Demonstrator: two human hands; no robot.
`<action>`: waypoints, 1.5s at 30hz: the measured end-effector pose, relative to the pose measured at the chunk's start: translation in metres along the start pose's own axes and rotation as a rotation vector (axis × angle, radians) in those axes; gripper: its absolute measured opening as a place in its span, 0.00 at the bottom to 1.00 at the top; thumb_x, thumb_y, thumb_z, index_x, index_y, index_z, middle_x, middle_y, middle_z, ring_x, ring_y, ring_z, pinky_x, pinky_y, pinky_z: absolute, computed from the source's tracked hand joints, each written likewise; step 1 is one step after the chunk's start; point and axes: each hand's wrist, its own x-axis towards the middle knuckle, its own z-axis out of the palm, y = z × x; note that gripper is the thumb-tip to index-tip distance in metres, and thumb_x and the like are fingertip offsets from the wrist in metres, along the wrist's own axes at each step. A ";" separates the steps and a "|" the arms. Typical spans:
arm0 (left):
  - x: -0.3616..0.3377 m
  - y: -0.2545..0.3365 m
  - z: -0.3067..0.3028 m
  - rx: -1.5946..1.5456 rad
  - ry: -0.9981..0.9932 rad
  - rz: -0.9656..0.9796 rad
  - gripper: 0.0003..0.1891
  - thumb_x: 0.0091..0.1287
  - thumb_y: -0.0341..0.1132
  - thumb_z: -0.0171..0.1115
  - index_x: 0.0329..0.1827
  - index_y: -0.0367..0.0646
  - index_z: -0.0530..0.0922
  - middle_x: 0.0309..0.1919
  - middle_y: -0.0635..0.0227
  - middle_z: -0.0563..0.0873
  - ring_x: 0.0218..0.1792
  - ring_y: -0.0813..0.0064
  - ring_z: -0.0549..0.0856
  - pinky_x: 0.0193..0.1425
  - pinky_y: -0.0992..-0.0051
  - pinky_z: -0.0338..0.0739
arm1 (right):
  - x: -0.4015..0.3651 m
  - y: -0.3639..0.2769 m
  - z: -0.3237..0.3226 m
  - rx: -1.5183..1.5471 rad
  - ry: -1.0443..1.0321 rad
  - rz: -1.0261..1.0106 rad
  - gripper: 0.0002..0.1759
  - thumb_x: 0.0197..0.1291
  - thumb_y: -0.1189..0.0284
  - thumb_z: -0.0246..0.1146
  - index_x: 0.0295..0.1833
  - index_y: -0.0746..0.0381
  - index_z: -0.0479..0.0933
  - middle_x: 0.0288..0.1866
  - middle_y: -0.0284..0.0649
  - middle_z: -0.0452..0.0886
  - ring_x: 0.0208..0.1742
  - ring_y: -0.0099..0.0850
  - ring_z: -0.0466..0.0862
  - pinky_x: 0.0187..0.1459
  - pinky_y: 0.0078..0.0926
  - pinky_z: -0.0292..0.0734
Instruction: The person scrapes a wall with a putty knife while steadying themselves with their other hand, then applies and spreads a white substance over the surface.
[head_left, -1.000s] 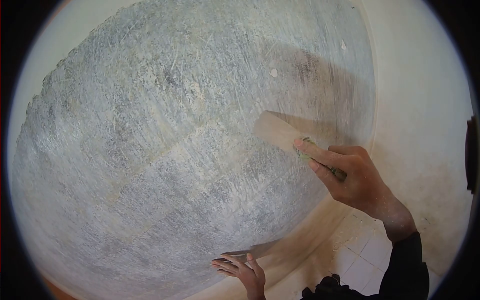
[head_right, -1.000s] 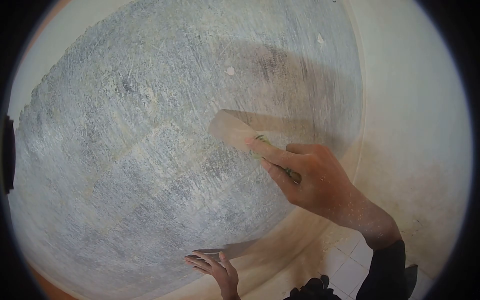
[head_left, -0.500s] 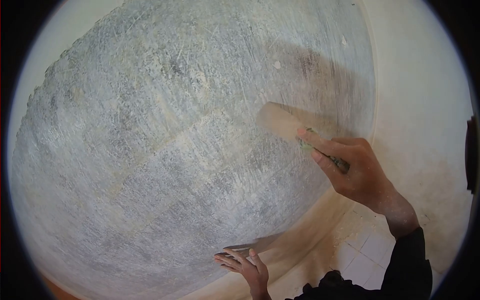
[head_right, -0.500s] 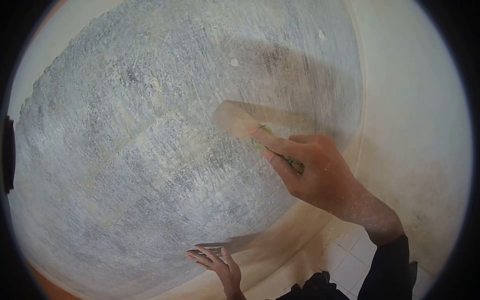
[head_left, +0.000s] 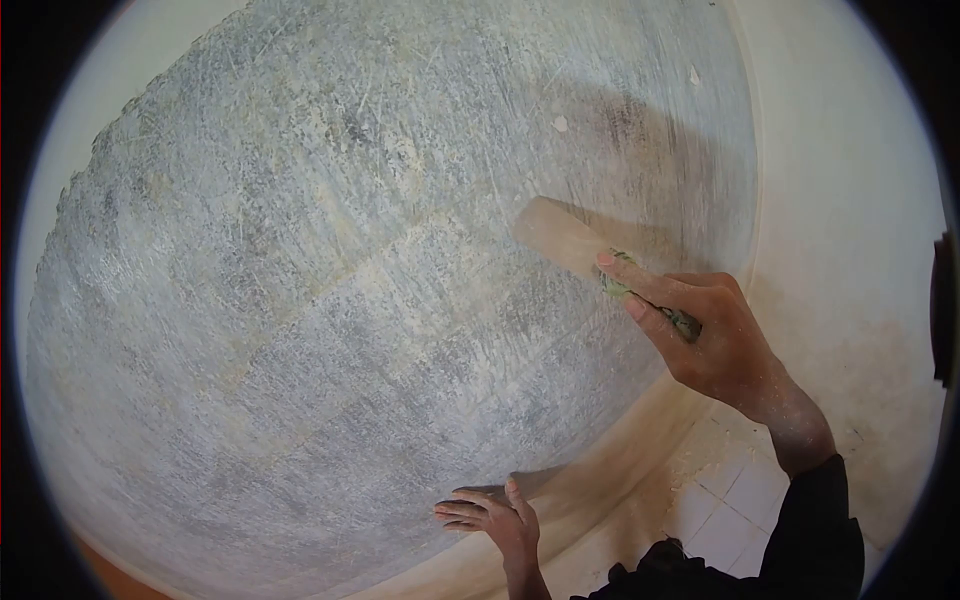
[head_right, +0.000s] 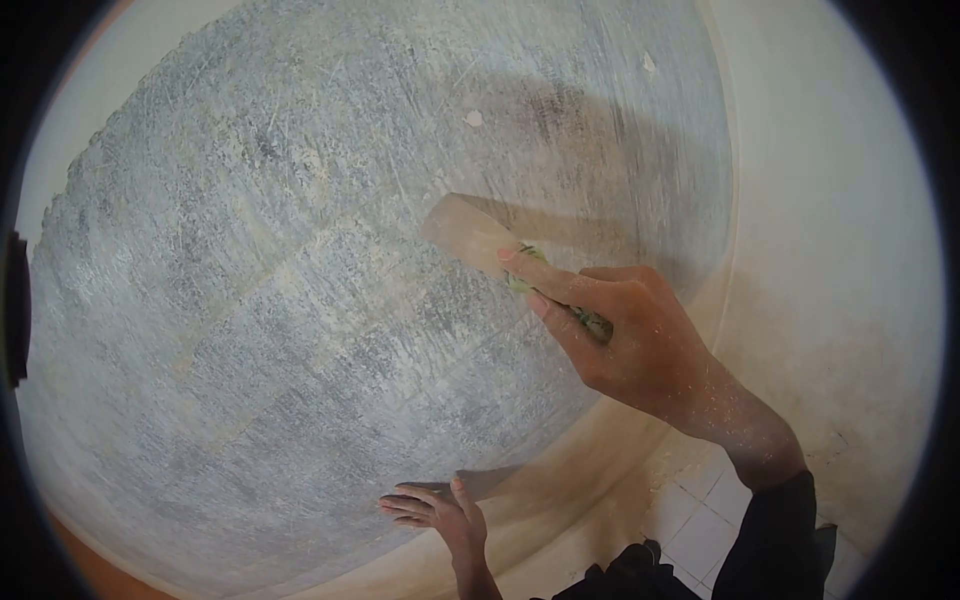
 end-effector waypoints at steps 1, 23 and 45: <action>0.000 0.001 0.001 -0.003 -0.002 0.000 0.51 0.77 0.60 0.42 0.76 0.20 0.28 0.72 0.19 0.21 0.73 0.23 0.19 0.70 0.27 0.18 | 0.002 -0.002 -0.003 0.017 0.008 -0.019 0.22 0.69 0.74 0.62 0.68 0.57 0.78 0.18 0.44 0.74 0.19 0.35 0.74 0.26 0.33 0.68; 0.004 -0.016 0.026 0.093 0.088 0.021 0.55 0.75 0.64 0.44 0.77 0.28 0.20 0.70 0.19 0.18 0.72 0.20 0.18 0.67 0.24 0.17 | 0.000 -0.002 0.000 0.074 -0.035 0.022 0.23 0.68 0.78 0.61 0.68 0.60 0.77 0.22 0.44 0.75 0.22 0.28 0.74 0.29 0.26 0.69; 0.003 -0.027 0.035 0.170 0.194 0.116 0.55 0.75 0.65 0.45 0.79 0.30 0.24 0.71 0.20 0.19 0.73 0.21 0.19 0.67 0.23 0.18 | 0.007 -0.019 0.007 0.043 0.030 -0.075 0.24 0.68 0.78 0.62 0.69 0.58 0.77 0.19 0.40 0.69 0.20 0.26 0.69 0.28 0.28 0.66</action>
